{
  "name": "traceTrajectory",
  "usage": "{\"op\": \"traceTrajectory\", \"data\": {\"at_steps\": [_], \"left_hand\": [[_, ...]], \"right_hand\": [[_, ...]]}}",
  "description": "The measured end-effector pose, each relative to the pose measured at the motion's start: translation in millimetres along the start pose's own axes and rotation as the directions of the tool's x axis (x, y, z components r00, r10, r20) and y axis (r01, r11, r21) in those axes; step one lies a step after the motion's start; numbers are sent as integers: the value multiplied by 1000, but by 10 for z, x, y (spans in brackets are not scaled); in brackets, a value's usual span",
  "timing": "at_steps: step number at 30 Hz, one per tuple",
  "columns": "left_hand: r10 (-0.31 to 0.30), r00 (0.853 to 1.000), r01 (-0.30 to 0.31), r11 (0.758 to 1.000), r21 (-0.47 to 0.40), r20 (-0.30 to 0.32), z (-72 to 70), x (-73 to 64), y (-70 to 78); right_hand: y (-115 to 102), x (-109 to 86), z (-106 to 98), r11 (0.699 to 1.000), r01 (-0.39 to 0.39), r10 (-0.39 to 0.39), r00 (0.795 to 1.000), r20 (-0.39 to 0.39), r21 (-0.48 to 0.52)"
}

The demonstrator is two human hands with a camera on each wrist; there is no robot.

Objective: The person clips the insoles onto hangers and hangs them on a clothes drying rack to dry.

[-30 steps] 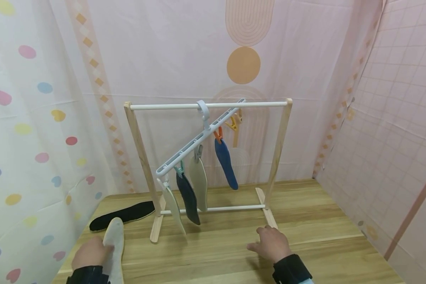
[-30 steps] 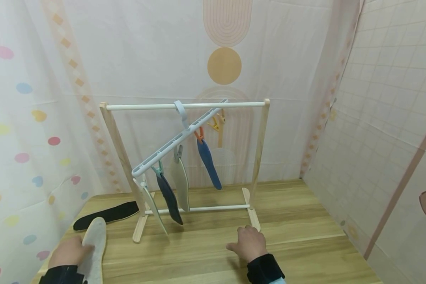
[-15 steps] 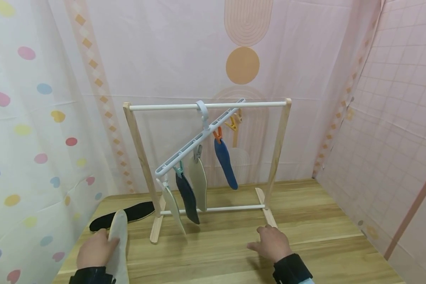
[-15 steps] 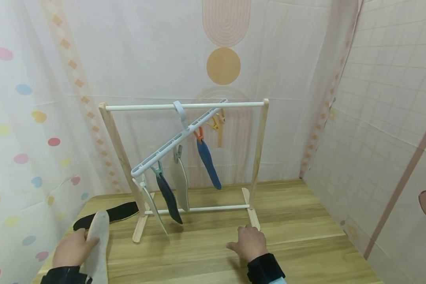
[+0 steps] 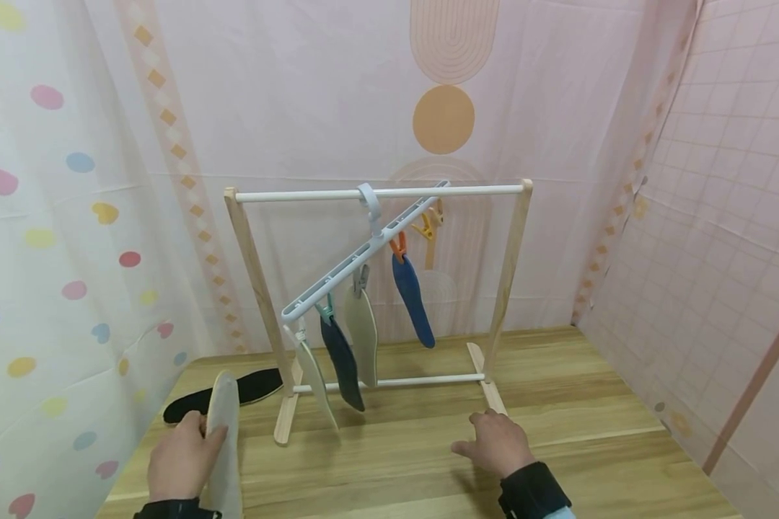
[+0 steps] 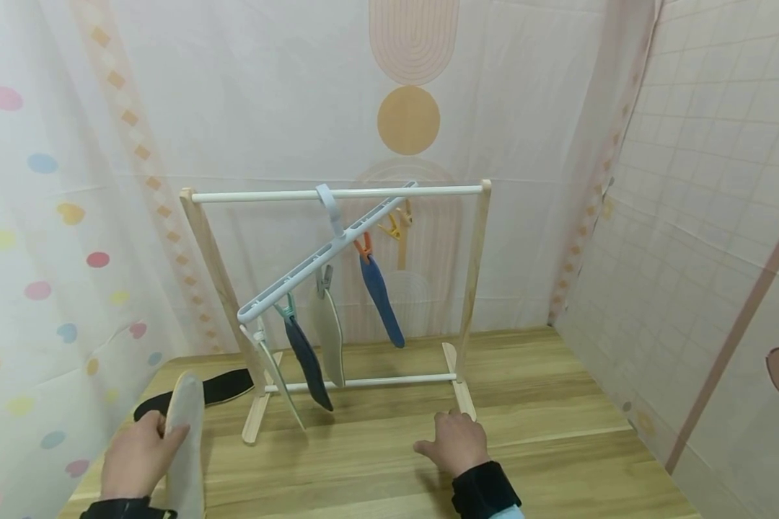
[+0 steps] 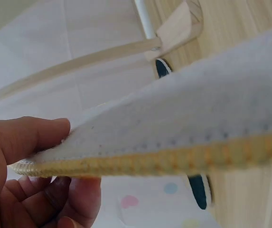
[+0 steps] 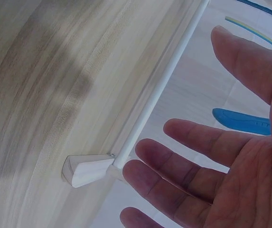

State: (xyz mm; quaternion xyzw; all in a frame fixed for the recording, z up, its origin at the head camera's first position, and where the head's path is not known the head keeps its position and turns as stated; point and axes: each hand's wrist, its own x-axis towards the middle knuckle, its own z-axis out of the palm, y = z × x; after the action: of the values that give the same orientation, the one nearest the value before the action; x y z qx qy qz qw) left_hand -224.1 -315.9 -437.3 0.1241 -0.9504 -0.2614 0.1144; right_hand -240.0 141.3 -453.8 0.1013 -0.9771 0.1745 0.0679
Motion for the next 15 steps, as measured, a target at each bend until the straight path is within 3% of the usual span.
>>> {"op": "traceTrajectory", "data": {"at_steps": [3, 8, 15], "left_hand": [[34, 997, -34, 999, -4, -71, 25, -44, 46], [82, 977, -87, 996, -16, -197, 90, -109, 115], [87, 965, -107, 992, -66, -249, 132, -171, 278]], "right_hand": [[-2, -2, -3, 1000, -1, 1, 1000, 0, 4], [-5, -2, -8, 1000, -5, 5, 1000, 4, 7], [-1, 5, -11, 1000, -10, 10, 1000, 0, -8]]}}
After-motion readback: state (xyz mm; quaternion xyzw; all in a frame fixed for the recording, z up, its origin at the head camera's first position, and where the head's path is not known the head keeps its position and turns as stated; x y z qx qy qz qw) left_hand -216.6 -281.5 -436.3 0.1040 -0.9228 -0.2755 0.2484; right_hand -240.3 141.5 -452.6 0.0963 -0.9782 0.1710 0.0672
